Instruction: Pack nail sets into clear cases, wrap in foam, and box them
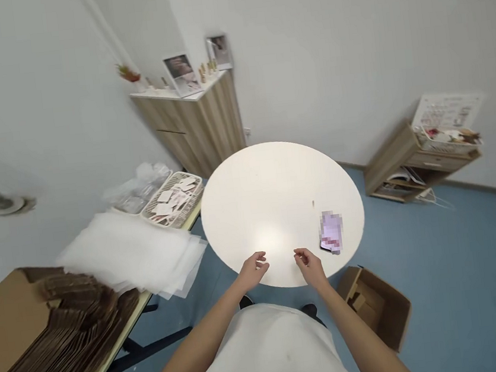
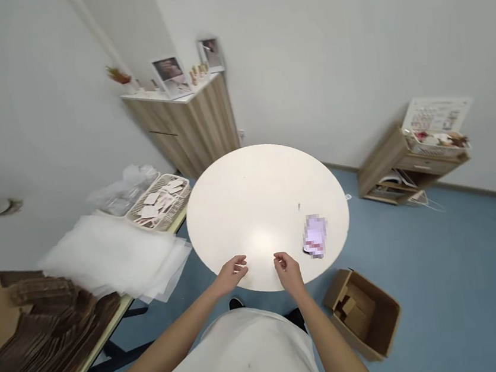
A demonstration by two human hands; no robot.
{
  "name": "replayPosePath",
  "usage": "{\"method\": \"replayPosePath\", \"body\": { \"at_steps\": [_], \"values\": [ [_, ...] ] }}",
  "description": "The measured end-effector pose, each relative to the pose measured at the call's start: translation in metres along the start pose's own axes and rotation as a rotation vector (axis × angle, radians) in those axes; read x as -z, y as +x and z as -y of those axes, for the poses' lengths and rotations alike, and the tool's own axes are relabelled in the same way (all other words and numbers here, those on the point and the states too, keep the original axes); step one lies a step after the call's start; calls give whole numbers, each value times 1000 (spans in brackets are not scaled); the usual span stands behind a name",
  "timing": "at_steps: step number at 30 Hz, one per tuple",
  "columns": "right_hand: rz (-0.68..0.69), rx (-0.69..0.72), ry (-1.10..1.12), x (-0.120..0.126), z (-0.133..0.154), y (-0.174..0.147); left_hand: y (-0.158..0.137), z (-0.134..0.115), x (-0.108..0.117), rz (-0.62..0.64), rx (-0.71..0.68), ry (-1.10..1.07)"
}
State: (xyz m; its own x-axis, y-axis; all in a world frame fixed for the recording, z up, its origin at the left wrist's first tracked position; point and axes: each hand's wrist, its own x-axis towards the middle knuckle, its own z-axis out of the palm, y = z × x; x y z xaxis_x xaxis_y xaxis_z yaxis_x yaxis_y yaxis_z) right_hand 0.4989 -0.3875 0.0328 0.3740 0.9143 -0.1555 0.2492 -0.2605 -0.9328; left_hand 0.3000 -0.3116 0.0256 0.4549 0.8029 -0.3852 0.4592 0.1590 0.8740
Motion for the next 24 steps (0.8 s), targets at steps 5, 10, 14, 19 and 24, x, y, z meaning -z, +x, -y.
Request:
{"method": "replayPosePath", "body": {
  "at_steps": [5,10,14,19,24],
  "values": [
    [293,73,-80,-91,33,8,-22,45,83,-182,17,-35],
    [500,110,-158,-162,69,20,-48,80,143,-331,48,-140],
    [634,121,-215,-202,96,39,-55,93,176,-417,104,-263],
    [690,137,-215,-244,111,78,-47,93,211,-484,117,-341],
    [606,180,-252,-294,124,135,-18,84,258,-541,123,-343]
  ]
}}
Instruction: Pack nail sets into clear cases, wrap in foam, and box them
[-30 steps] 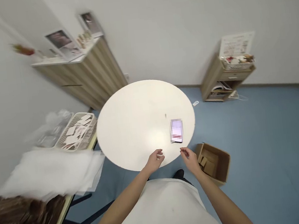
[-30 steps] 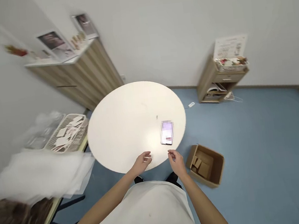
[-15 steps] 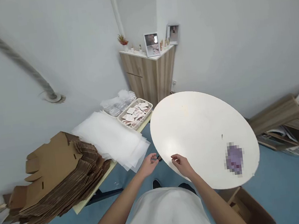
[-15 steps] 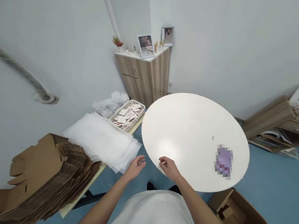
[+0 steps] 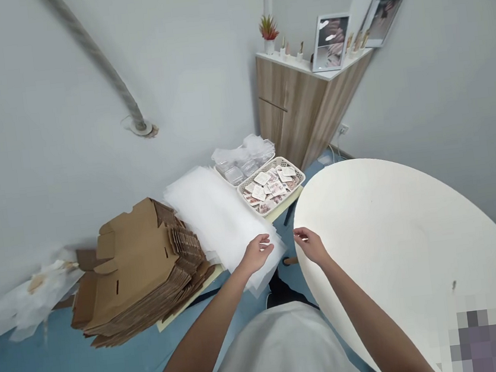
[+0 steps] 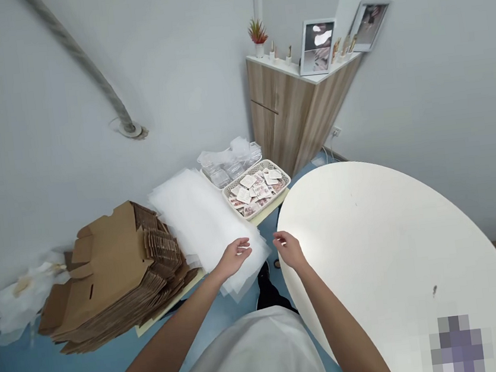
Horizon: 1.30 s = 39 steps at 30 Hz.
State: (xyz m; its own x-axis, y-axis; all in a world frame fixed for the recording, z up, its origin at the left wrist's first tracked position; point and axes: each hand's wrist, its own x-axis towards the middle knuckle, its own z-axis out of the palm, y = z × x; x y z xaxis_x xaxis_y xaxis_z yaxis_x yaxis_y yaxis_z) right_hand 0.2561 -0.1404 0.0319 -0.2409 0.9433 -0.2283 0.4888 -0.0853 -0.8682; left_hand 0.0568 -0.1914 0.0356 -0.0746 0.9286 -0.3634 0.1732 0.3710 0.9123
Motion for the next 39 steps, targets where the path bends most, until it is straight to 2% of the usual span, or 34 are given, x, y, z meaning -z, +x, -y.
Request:
{"method": "replayPosePath", "body": {
  "at_steps": [4,8,12,16,21,26,33,39],
  "values": [
    [-75,71,-123,-2,11,65,54,-23,8,-63,75,-66],
    [-114,163,-365,-2,18,120,109,-37,6,-70,146,-159],
    [-74,173,-529,-6,17,159,152,-38,0,-99,221,-215],
    [-66,159,-618,-13,15,183,177,-30,-9,-98,288,-277],
    [-45,101,-651,-22,16,189,189,-24,-17,-93,311,-254],
    [-31,51,-634,-29,16,188,193,-29,-16,-41,297,-259],
    [-22,3,-577,-28,19,187,194,-39,-10,-121,409,-406],
    [-110,22,-363,-20,40,158,172,-45,-3,-101,273,-438]
  ]
}}
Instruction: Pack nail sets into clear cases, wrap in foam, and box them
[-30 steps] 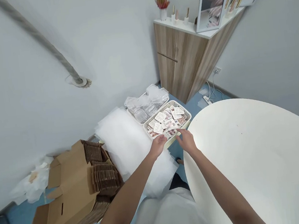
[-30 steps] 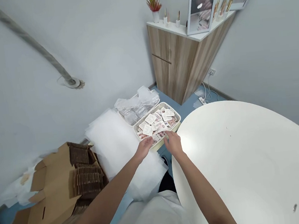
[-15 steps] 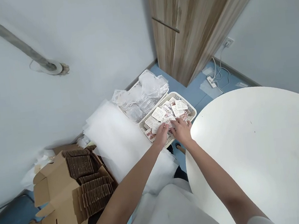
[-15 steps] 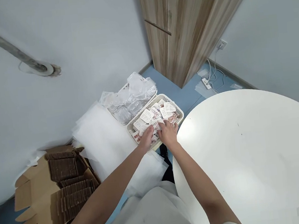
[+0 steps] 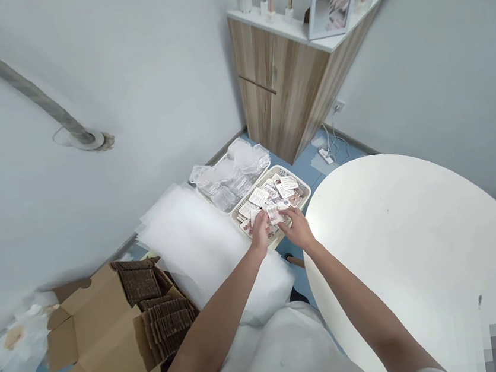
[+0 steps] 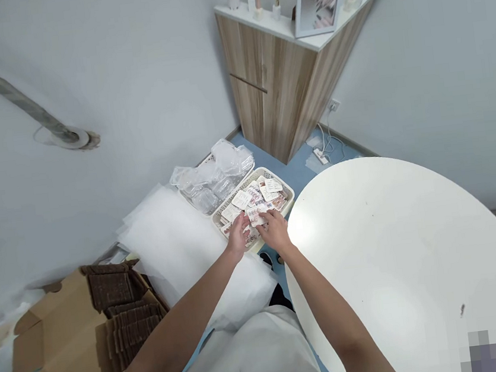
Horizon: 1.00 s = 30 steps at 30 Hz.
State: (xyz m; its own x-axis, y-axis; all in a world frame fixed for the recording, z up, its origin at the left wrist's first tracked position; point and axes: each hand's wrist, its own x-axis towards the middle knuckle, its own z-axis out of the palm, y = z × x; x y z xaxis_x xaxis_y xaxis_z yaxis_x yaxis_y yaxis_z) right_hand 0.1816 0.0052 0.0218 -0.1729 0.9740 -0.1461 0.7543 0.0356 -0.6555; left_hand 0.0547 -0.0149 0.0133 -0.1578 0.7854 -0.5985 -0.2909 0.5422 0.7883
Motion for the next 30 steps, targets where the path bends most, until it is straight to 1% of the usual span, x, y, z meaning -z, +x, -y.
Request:
{"method": "replayPosePath", "body": {
  "at_steps": [2,4,8,11,16,20,23,26,30],
  "values": [
    [-37,8,106,6,6,-18,-14,0,4,26,-59,13],
    [-79,-12,200,10,10,-40,-31,2,9,63,-108,32],
    [-174,-87,294,12,10,-95,-65,19,13,123,-193,74],
    [-253,-143,318,14,6,-139,-89,38,10,160,-250,107],
    [-353,-214,362,25,0,-201,-122,61,-2,263,-247,137],
    [-457,-303,454,33,-9,-238,-140,73,-18,382,-255,133],
    [-531,-389,566,39,-22,-259,-152,82,-37,465,-250,147],
    [-601,-461,688,49,-39,-277,-164,92,-60,561,-247,206],
    [-685,-487,800,69,-66,-303,-182,104,-97,694,-221,261]
  ]
}}
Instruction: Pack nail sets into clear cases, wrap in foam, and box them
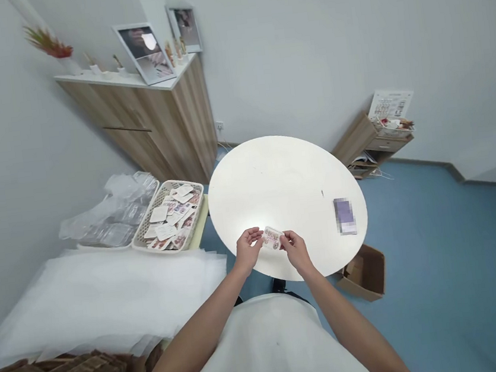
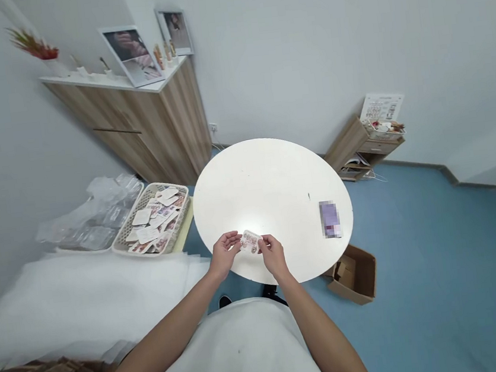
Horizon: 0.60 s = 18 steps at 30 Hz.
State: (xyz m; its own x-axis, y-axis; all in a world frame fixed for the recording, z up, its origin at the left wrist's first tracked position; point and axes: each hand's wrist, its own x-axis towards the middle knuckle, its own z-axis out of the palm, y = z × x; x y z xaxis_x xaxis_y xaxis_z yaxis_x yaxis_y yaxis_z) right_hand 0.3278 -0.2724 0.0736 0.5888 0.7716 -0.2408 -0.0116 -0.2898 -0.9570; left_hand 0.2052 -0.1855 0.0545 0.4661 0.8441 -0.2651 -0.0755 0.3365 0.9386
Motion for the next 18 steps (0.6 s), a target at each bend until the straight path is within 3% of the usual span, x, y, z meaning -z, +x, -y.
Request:
{"method": "replayPosePath", "body": {
  "at_steps": [5,9,13,18],
  "values": [
    [-44,-64,222,53,-8,10,4,3,-48,66,141,-86],
    [-61,-116,373,77,-17,18,-2,12,-80,139,265,27],
    [4,-173,391,87,-29,19,-4,23,-101,131,237,91],
    [141,-187,278,100,-34,23,9,23,-100,124,132,234]
  ]
}}
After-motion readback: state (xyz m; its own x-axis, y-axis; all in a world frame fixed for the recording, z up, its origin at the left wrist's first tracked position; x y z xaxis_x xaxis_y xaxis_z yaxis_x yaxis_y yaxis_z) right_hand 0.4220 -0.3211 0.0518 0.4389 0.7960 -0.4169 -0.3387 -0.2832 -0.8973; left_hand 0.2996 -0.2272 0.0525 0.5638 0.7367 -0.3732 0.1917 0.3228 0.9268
